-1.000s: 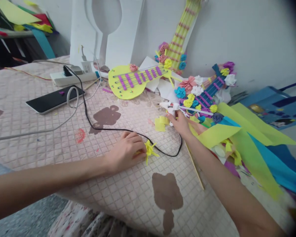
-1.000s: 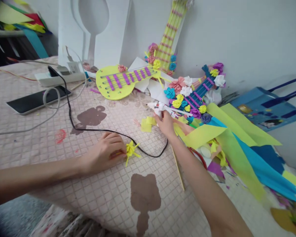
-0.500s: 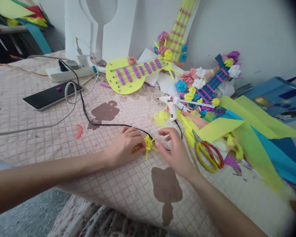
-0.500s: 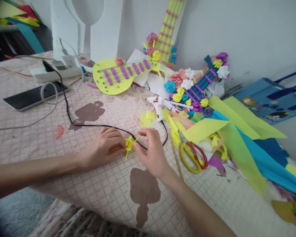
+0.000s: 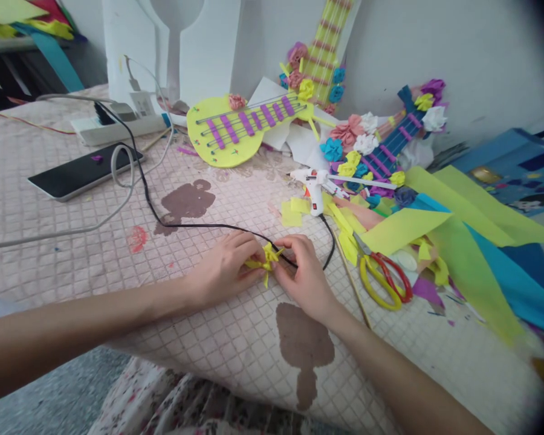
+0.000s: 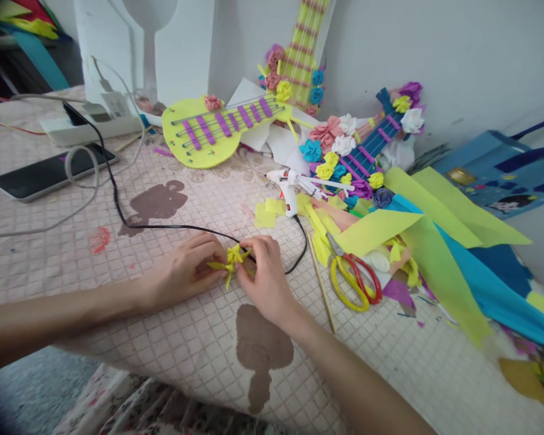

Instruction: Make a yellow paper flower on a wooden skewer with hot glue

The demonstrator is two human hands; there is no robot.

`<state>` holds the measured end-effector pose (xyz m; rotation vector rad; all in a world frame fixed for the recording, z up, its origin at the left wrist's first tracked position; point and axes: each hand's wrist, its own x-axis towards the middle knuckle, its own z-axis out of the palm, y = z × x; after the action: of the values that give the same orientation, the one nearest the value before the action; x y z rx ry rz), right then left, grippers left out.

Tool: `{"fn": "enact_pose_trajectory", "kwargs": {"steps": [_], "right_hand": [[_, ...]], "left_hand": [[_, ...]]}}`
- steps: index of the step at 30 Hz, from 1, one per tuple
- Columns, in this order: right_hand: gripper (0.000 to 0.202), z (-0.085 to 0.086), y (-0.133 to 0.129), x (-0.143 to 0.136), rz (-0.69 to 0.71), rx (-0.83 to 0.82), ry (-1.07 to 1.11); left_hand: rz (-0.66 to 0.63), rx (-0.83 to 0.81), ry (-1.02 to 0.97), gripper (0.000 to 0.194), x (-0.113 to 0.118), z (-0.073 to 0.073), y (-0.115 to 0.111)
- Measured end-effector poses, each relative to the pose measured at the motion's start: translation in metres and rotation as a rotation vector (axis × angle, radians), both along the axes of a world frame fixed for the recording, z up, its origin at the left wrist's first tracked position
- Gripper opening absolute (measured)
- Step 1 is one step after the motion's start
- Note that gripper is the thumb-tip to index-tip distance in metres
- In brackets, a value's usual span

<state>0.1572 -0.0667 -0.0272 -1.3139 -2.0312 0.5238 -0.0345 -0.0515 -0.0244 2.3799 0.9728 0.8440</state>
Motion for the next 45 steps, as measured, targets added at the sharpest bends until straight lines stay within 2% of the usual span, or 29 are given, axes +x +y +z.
{"fn": "enact_pose_trajectory", "kwargs": {"steps": [12,22,38,41,45], "right_hand": [[0.027,0.003,-0.002,-0.001,0.029,-0.009,0.031],[0.030,-0.003,-0.001,-0.007,0.013,0.047,-0.009],[0.026,0.003,-0.004,-0.006,0.028,0.038,0.061],[0.023,0.007,-0.005,-0.002,0.009,0.061,0.069],[0.014,0.017,-0.003,0.018,-0.063,0.186,0.028]], "left_hand": [[0.010,0.008,-0.009,0.003,0.002,-0.001,0.002],[0.015,-0.010,-0.023,0.003,0.001,-0.004,0.003],[0.022,-0.001,0.003,0.006,0.001,-0.001,0.002],[0.003,-0.023,-0.015,0.007,0.000,-0.001,0.002],[-0.013,-0.019,-0.021,0.008,-0.001,-0.004,0.002]]}}
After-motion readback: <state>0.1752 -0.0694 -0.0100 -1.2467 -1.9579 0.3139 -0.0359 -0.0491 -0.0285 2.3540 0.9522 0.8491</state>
